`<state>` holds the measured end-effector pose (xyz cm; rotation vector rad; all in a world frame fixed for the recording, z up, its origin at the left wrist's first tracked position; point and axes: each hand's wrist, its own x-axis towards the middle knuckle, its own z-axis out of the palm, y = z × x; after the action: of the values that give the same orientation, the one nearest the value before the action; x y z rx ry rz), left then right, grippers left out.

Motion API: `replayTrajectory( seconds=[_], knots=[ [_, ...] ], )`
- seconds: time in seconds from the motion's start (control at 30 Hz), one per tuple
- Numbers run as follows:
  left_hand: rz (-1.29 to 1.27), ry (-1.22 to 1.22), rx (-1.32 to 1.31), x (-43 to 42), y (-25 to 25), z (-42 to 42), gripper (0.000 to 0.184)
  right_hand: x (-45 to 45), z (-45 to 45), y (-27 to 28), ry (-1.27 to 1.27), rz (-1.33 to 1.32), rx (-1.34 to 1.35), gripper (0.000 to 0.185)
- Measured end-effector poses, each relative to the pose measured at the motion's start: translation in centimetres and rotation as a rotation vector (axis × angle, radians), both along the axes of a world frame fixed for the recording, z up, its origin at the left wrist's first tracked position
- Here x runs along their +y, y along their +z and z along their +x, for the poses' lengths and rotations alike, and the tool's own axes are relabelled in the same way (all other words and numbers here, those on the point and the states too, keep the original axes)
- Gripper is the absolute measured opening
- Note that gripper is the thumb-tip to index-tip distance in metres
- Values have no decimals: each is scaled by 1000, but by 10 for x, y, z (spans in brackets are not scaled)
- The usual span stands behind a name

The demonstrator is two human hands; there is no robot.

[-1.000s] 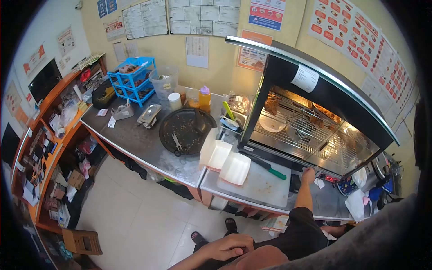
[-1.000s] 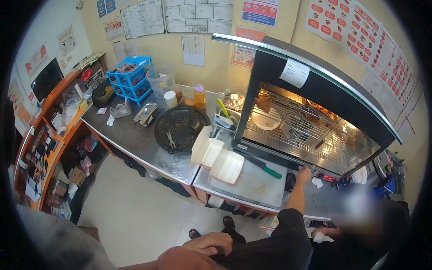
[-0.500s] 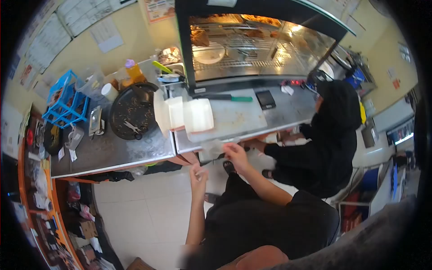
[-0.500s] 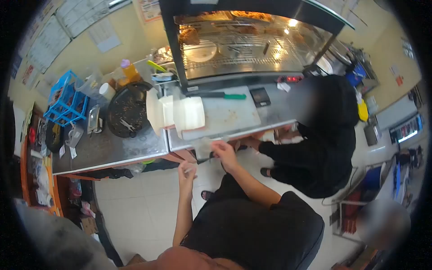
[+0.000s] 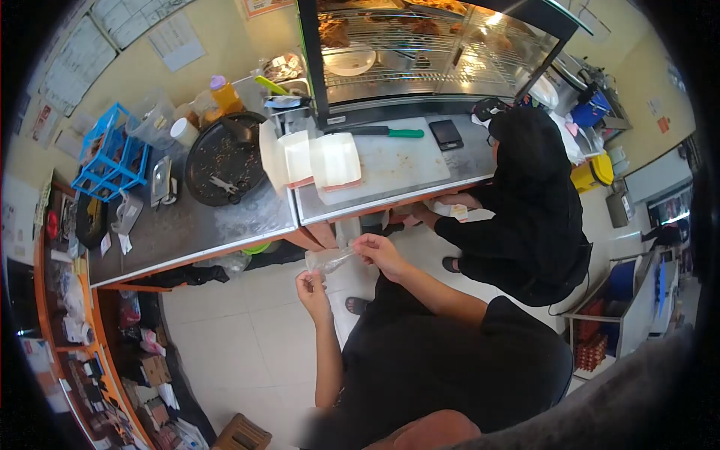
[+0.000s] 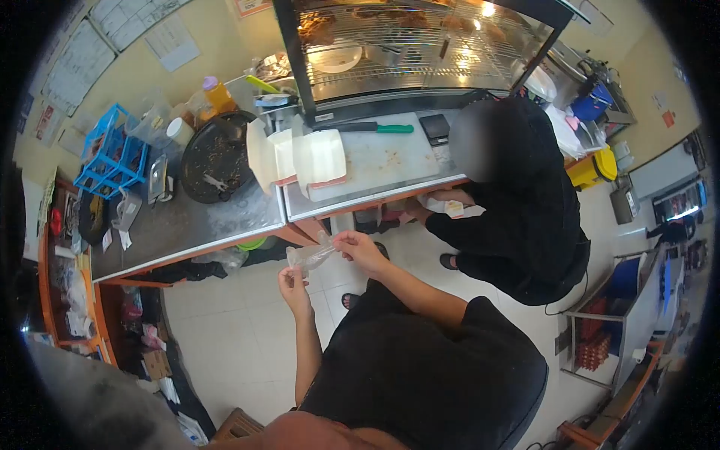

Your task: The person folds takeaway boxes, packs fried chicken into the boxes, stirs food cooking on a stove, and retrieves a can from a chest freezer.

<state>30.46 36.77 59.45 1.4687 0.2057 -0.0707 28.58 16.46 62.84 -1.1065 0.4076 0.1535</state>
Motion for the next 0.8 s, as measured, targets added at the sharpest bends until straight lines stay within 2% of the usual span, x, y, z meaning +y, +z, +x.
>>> replayTrajectory(
  seconds=[0.1,0.2,0.3,0.37,0.47,0.57,0.6,0.67,0.73,0.77,0.8],
  knots=[
    [35,51,-21,4,5,-4,16,10,2,-5,-117,-79,7,5],
    [116,40,-86,5,7,-4,17,14,2,-8,-188,-440,-218,7],
    [84,-63,-100,12,20,-2,17,-3,10,-17,-213,-627,-330,8],
    [-32,-165,-66,18,34,2,16,-22,25,-14,-238,-526,-405,12],
    [-470,-322,52,23,59,6,16,-35,36,24,12,-341,-266,16],
    [-593,-359,103,21,69,9,17,-20,37,54,401,-10,-160,23],
    [-565,-383,111,21,68,10,19,-13,34,60,518,118,-132,25],
    [-509,-432,131,22,63,12,22,-2,32,30,565,199,-144,32],
    [-633,-403,183,22,61,10,23,9,30,26,644,250,-201,33],
    [-695,-386,208,23,60,9,23,9,29,15,528,474,-127,27],
    [-859,-351,245,24,62,6,24,15,26,29,453,639,-92,25]
  ],
)
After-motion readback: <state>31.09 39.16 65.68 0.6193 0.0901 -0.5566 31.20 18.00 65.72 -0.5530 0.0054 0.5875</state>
